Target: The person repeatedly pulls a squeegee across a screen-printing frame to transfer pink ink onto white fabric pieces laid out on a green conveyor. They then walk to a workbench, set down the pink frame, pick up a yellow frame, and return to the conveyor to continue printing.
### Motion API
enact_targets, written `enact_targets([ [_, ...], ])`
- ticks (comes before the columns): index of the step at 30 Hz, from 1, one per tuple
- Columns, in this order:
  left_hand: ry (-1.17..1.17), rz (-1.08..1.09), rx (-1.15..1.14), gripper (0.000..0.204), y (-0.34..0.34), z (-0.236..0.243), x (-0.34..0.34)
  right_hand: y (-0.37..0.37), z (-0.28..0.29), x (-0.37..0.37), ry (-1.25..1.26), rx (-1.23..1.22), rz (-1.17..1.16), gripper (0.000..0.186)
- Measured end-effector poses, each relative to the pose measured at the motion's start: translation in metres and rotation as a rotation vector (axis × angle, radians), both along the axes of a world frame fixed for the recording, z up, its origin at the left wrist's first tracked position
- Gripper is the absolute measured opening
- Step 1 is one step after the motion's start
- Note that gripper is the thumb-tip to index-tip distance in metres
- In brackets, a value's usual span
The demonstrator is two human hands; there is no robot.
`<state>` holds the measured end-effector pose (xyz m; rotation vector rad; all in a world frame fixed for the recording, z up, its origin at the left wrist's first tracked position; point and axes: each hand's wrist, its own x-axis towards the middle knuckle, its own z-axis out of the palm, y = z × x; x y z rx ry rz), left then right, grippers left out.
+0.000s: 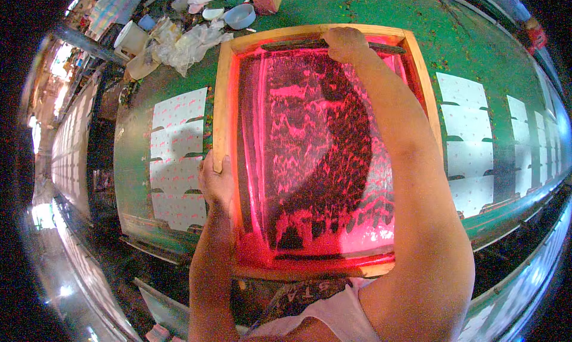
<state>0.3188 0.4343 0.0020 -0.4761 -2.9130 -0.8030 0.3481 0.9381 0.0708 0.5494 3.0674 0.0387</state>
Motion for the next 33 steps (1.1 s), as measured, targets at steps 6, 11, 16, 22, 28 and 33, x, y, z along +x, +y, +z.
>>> enact_targets([
  [6, 0.100, -0.059, 0.048, 0.052, -0.001, -0.004, -0.005, -0.034, 0.007, 0.038, -0.021, -0.083, 0.065, 0.046],
  [11, 0.164, -0.120, 0.013, 0.051, -0.004, -0.003, -0.010, -0.103, 0.009, 0.103, -0.028, -0.026, 0.152, 0.042],
  [16, 0.053, -0.113, 0.024, 0.055, -0.004, 0.001, -0.012, -0.185, 0.015, 0.180, -0.108, -0.074, 0.139, 0.040],
  [22, 0.130, -0.089, -0.015, 0.064, -0.006, 0.003, -0.005, -0.296, 0.014, 0.275, -0.150, -0.086, 0.107, 0.044],
  [28, 0.127, -0.140, 0.008, 0.067, -0.009, 0.007, 0.005, -0.375, 0.012, 0.348, -0.079, -0.077, 0.165, 0.039],
  [33, 0.108, -0.081, -0.111, 0.063, -0.010, 0.015, 0.020, -0.407, 0.011, 0.376, -0.083, -0.088, 0.135, 0.057],
])
